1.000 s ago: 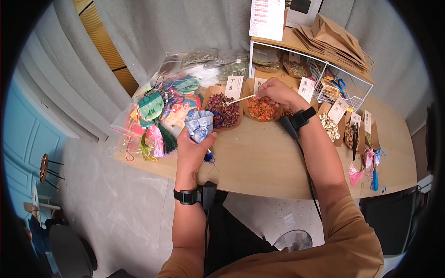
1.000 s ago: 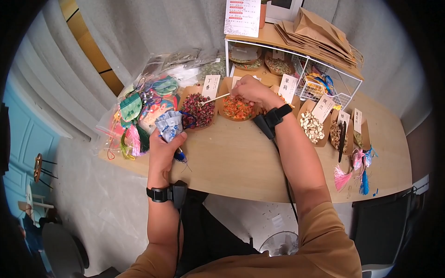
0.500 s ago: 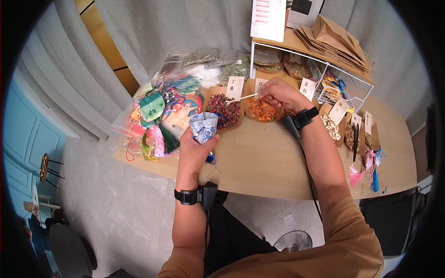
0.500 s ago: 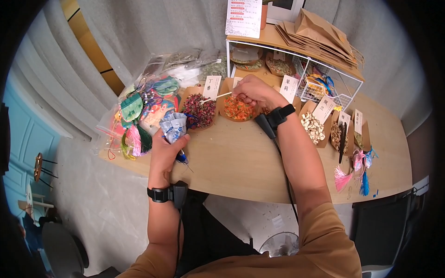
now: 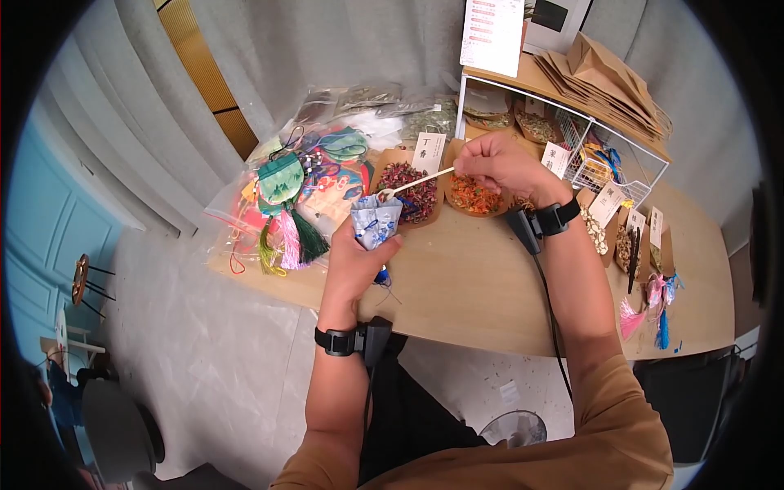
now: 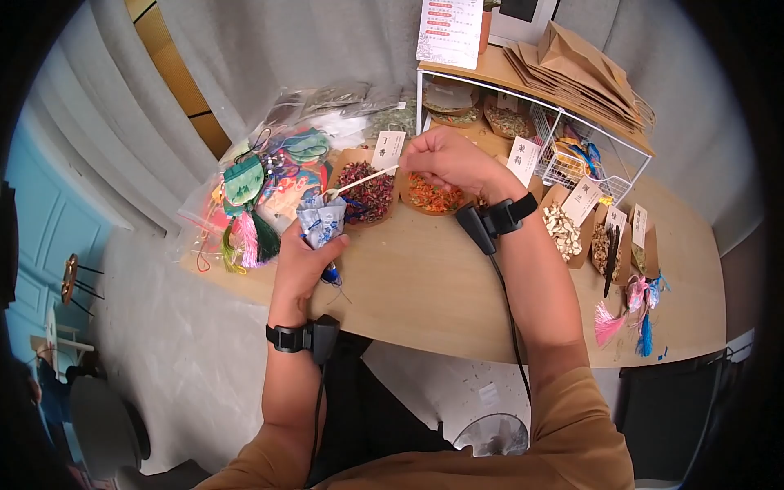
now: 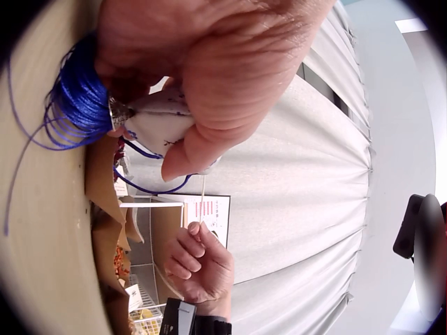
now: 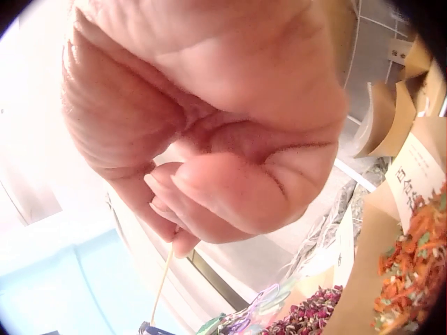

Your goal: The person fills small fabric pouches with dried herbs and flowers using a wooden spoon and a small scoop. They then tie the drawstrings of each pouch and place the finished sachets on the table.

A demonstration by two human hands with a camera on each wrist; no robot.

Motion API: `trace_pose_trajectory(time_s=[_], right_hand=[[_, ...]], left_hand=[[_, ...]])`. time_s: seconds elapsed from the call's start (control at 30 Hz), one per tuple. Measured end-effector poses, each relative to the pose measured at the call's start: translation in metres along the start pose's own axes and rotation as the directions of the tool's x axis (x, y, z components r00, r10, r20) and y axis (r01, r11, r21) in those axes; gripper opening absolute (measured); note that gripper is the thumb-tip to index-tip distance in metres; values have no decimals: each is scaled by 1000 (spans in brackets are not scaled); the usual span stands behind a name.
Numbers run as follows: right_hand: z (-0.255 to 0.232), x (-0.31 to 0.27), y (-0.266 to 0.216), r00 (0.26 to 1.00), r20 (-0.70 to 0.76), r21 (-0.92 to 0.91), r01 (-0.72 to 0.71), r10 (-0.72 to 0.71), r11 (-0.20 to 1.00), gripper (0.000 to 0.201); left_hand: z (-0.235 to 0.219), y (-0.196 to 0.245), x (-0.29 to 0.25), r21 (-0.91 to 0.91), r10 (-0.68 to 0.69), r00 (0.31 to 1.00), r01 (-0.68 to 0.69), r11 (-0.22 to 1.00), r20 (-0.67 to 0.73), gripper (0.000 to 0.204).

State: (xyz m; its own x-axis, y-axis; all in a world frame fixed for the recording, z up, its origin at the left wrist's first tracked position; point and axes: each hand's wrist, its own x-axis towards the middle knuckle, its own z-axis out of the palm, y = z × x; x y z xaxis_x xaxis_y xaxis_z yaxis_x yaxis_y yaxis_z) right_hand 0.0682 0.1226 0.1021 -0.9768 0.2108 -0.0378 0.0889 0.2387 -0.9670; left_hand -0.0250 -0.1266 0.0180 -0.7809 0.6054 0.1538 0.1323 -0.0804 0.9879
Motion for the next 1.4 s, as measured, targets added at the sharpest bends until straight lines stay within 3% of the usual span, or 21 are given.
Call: trace_pose_trajectory(time_s=[0.13, 0.33, 0.43, 0.63, 1.13, 1.23, 1.33, 1.4], right_hand=[[5, -1, -2, 990, -38, -141, 126, -132, 982, 13], [-6, -5, -10, 958, -249, -193, 94, -142, 977, 15], [-30, 6, 10, 932, -324, -472, -12, -161, 882, 16], [-25, 7, 17, 901, -356, -588, -7, -250, 809, 18], [-19, 25, 50, 959, -280, -398, -70, -48, 914, 23], [-20, 28, 51, 962, -261, -309, -157, 75, 938, 19], [-22, 24, 48, 957, -208, -77, -219, 200, 973, 15], [-22, 22, 48, 955, -196, -42, -235, 223, 971, 15]], left_hand=[[-2, -1, 1, 21, -8, 1000, 8, 1000, 2, 37], [-1, -2, 0, -1, -5, 1000, 5, 1000, -16, 39], [0, -3, 1, -12, -1, 1000, 1, 1000, -26, 38], [0, -1, 0, -29, -6, 1000, 6, 1000, -19, 38], [-1, -4, 1, -16, -25, 1000, 24, 1000, -8, 39], [-1, -3, 1, -19, -22, 1000, 22, 1000, -10, 39], [-1, -3, 1, -26, -22, 1000, 21, 999, -8, 39], [-2, -3, 1, -30, -23, 1000, 23, 999, -7, 39]])
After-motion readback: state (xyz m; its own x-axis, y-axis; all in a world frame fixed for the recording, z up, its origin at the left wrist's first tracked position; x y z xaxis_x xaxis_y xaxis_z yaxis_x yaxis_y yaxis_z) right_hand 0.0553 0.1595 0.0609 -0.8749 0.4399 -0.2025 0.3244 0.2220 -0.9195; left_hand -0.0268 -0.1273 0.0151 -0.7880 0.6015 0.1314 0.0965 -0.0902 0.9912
